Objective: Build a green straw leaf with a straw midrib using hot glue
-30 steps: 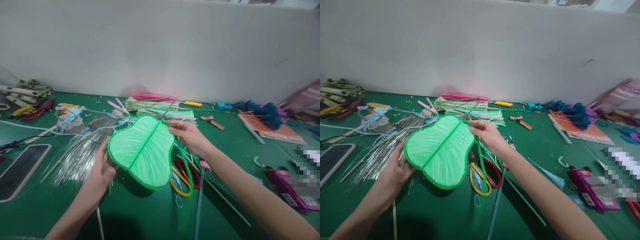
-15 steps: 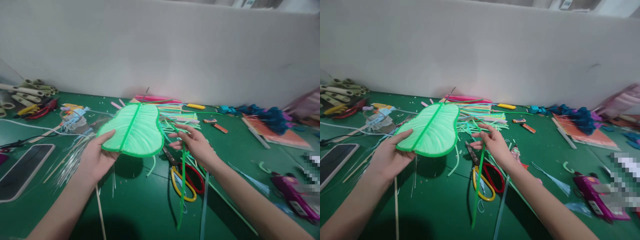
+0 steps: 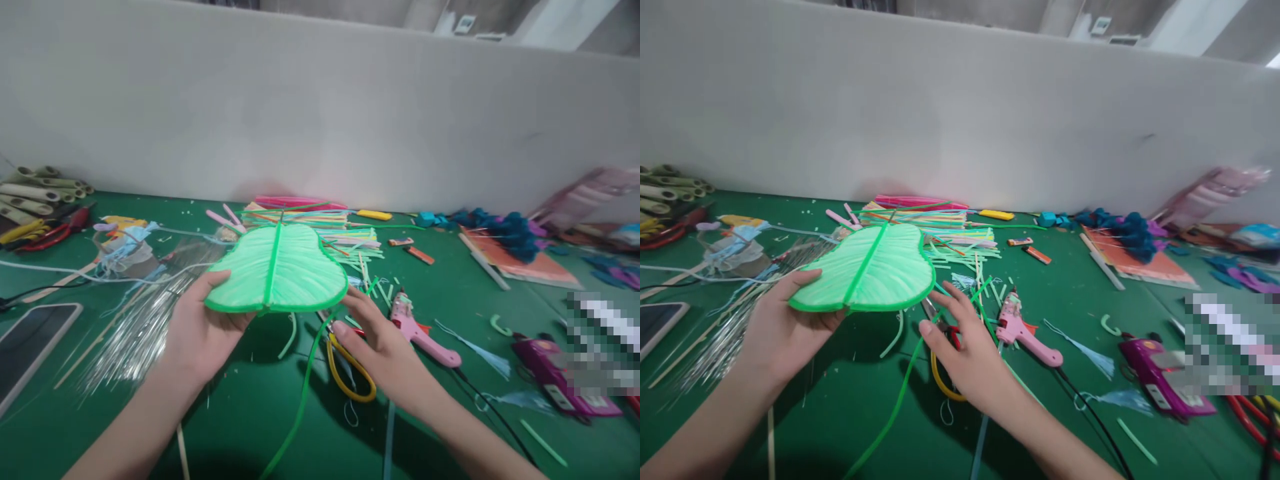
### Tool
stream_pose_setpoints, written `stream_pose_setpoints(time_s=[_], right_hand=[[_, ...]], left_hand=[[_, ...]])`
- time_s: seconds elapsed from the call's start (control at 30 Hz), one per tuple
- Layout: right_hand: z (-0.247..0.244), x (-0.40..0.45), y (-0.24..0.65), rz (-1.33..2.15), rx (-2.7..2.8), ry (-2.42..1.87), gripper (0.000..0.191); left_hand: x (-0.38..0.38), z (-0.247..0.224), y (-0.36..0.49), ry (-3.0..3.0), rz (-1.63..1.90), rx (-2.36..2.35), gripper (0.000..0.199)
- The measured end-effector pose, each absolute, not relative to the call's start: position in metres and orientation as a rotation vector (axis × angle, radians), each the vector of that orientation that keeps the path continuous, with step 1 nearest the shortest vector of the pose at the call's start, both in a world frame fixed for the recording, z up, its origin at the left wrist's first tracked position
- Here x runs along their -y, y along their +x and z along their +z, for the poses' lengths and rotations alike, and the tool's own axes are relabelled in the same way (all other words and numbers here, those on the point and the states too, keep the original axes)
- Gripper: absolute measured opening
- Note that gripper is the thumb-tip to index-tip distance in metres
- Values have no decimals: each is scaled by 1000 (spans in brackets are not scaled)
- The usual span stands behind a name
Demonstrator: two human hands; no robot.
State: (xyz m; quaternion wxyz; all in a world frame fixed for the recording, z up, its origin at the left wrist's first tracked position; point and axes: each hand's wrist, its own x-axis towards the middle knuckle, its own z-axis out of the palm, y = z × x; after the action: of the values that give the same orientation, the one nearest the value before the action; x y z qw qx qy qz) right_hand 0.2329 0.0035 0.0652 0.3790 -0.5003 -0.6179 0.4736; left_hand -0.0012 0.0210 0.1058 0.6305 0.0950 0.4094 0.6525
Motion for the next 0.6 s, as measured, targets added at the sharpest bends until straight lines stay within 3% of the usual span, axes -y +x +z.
stream_pose_setpoints(time_s=[0.17,0.27,0.47,0.6], right_hand=[[89,-5,224,1677,1148,-1029,44],[92,-10,224,1640,1094,-1048,38],[97,-15,228,1627,1228,-953,20],[99,-14,236,1577,1453,-991,24]], left_hand=[[-22,97,7,281,1394,-964,28],[-24,92,2,292,1299,-1008,37],[-31,81,-9,226,1190,-1135,32],[-30,78,-4,221,1072,-1178,36]])
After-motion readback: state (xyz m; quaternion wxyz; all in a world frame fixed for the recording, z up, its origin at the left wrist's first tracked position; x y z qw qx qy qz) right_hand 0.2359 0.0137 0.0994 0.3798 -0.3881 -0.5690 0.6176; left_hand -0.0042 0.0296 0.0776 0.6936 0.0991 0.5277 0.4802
